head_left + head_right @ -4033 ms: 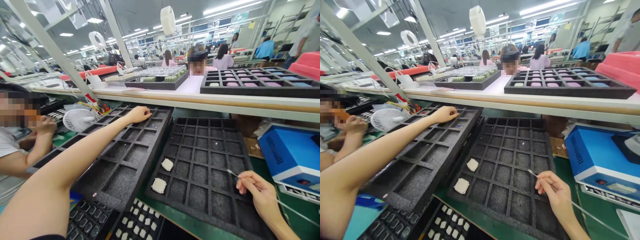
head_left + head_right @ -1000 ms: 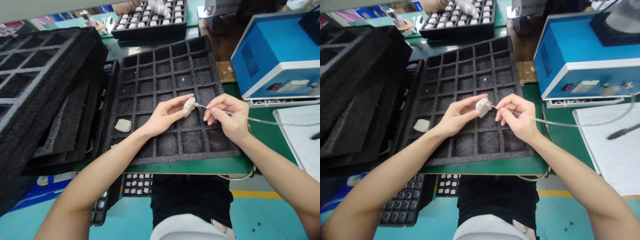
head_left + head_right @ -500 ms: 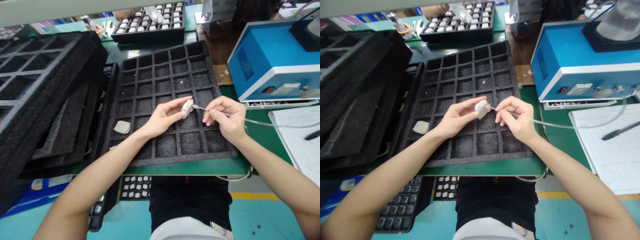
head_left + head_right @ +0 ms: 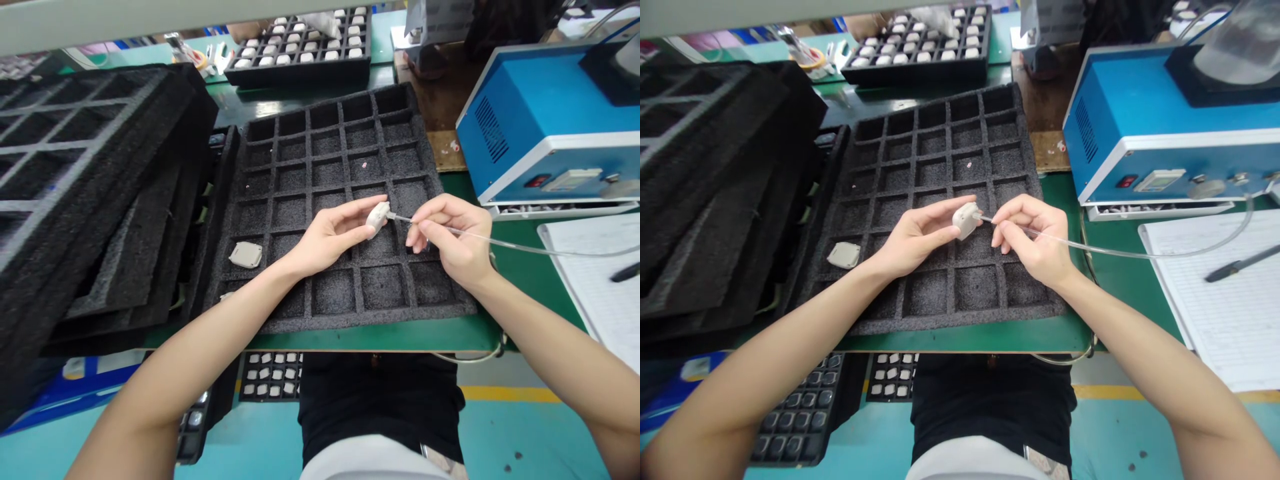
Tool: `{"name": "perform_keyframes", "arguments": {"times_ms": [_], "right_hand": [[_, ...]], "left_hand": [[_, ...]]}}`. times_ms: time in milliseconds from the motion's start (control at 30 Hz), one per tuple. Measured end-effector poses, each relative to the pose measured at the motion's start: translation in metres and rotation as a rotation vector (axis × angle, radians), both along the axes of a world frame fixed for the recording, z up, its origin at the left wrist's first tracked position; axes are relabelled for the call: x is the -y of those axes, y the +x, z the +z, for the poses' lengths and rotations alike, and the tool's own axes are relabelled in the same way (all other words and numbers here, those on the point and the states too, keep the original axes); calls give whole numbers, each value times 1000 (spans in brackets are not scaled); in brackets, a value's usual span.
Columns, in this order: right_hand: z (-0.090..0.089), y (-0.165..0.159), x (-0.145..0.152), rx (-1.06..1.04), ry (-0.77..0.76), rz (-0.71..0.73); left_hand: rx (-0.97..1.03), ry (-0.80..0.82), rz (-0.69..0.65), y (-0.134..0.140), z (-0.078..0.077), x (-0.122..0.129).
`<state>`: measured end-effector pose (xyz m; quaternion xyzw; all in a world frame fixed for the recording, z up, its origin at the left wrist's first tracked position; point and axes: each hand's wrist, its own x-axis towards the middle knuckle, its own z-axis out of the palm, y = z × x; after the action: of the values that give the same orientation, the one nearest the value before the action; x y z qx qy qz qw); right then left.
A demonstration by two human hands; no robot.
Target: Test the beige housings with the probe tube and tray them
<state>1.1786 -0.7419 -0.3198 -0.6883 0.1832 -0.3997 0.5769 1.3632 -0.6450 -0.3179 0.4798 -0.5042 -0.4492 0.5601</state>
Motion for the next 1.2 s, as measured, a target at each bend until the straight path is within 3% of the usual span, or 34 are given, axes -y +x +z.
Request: {"name": "perform_keyframes", "arguments": {"times_ms": [233, 533, 1200], "right_hand": [[2, 1, -1, -3, 13, -3], [3, 7, 1, 3, 171, 74], [2, 7, 0, 28, 201, 95]], "left_hand": [[-1, 23, 4, -2, 2, 0], [103, 135, 84, -1, 8, -2], [106, 116, 64, -2, 10, -3]]}}
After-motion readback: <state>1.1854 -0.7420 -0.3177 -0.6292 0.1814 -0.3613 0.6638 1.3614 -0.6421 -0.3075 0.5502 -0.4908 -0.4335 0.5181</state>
